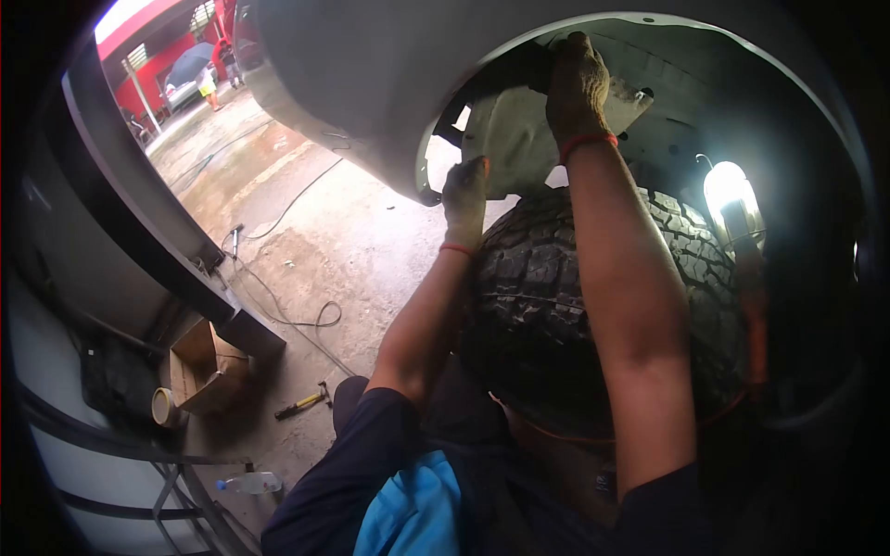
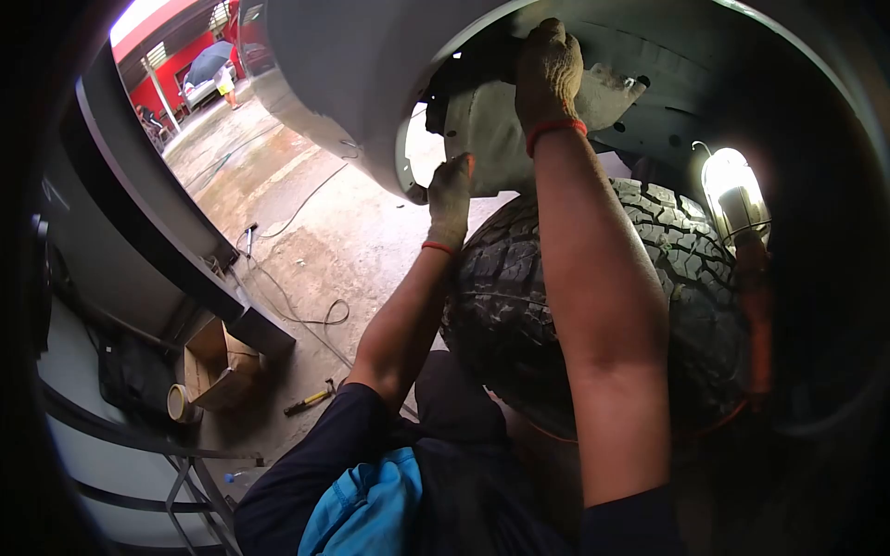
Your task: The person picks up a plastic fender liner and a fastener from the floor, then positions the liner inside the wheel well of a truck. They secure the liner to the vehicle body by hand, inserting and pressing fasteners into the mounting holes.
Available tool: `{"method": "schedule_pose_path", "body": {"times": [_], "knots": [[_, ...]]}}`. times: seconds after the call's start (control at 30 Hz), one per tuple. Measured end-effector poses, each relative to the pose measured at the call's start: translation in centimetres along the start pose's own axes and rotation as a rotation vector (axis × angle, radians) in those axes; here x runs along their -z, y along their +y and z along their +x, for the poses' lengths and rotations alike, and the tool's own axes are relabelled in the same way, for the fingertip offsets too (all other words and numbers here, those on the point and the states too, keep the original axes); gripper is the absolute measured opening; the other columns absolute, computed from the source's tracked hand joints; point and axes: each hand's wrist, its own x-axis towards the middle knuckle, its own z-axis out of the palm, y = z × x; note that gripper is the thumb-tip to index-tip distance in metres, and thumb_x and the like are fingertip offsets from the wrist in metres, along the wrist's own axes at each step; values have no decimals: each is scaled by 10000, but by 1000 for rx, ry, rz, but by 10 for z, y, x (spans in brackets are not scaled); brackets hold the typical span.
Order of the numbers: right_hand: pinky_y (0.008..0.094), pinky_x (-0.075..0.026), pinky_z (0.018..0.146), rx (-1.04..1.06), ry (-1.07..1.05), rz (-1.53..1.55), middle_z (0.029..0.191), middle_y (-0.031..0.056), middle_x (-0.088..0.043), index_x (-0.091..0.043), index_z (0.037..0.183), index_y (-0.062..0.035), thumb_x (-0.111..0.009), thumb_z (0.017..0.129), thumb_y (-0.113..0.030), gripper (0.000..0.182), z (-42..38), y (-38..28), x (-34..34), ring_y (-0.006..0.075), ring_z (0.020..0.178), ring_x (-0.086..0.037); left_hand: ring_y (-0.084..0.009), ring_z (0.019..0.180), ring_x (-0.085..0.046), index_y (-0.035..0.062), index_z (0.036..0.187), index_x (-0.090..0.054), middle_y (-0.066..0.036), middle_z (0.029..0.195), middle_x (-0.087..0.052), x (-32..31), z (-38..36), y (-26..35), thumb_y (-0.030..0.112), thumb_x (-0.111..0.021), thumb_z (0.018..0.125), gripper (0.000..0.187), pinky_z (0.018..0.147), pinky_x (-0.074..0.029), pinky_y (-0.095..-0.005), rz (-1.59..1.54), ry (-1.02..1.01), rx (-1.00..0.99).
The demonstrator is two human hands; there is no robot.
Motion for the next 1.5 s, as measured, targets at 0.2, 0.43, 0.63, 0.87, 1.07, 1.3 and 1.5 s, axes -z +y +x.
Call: {"method": "schedule_pose_path", "body": {"times": [0.2,0.43,0.63,0.87,1.07,1.3,1.5], "knots": [[367,-515,893,636,-17,-558,1036,142,-661,-628,1069,-83,-561,938,-167,170,12,25,-8,297,1028,-625,-259,880,-546,118,1396,-474,-78,969,-572,-19,5,-21,698,-622,878,792,795,-514,-449,-545,-173,717],[422,-530,851,383,-44,-324,1036,202,-668,-626,1116,11,-454,1027,-301,367,-6,28,-42,352,974,-652,-132,696,-429,224,1028,-650,31,935,-503,-37,51,-73,551,-761,854,387,711,-446,-378,-1060,108,750],[425,-545,847,181,-109,-53,961,200,-699,-634,1094,28,-450,1032,-358,432,-39,-8,-40,312,943,-690,-164,773,-369,271,1032,-634,56,981,-392,-31,51,-72,492,-751,876,295,761,-403,-370,-1366,70,708],[352,-564,518,-168,-405,247,795,132,-682,-598,1026,61,-466,1023,-330,413,-54,-10,-21,233,651,-687,-176,1192,-401,223,1363,-530,66,1435,-388,-30,50,-103,454,-653,941,497,980,-391,-432,-1254,115,583],[384,-578,617,-39,-302,-67,881,209,-683,-611,1043,70,-471,997,-370,464,-50,12,-23,287,732,-708,-199,1380,-334,159,1482,-389,-47,1562,-303,-30,70,-109,425,-739,901,729,1061,-349,-455,-1227,47,772],[374,-520,866,-5,-180,-66,985,211,-698,-628,1108,60,-475,1018,-397,490,-41,13,-41,274,973,-680,-210,1404,-401,93,1465,-402,-101,1514,-424,-25,41,-71,408,-718,905,716,1060,-392,-434,-256,-388,158],[375,-521,865,84,-245,-260,997,219,-701,-629,1139,62,-473,1014,-407,510,-33,17,-49,300,958,-681,-317,1290,-487,59,1314,-545,-140,1347,-559,-32,28,75,359,-551,947,474,1058,-386,-494,904,-79,-1332]]}}
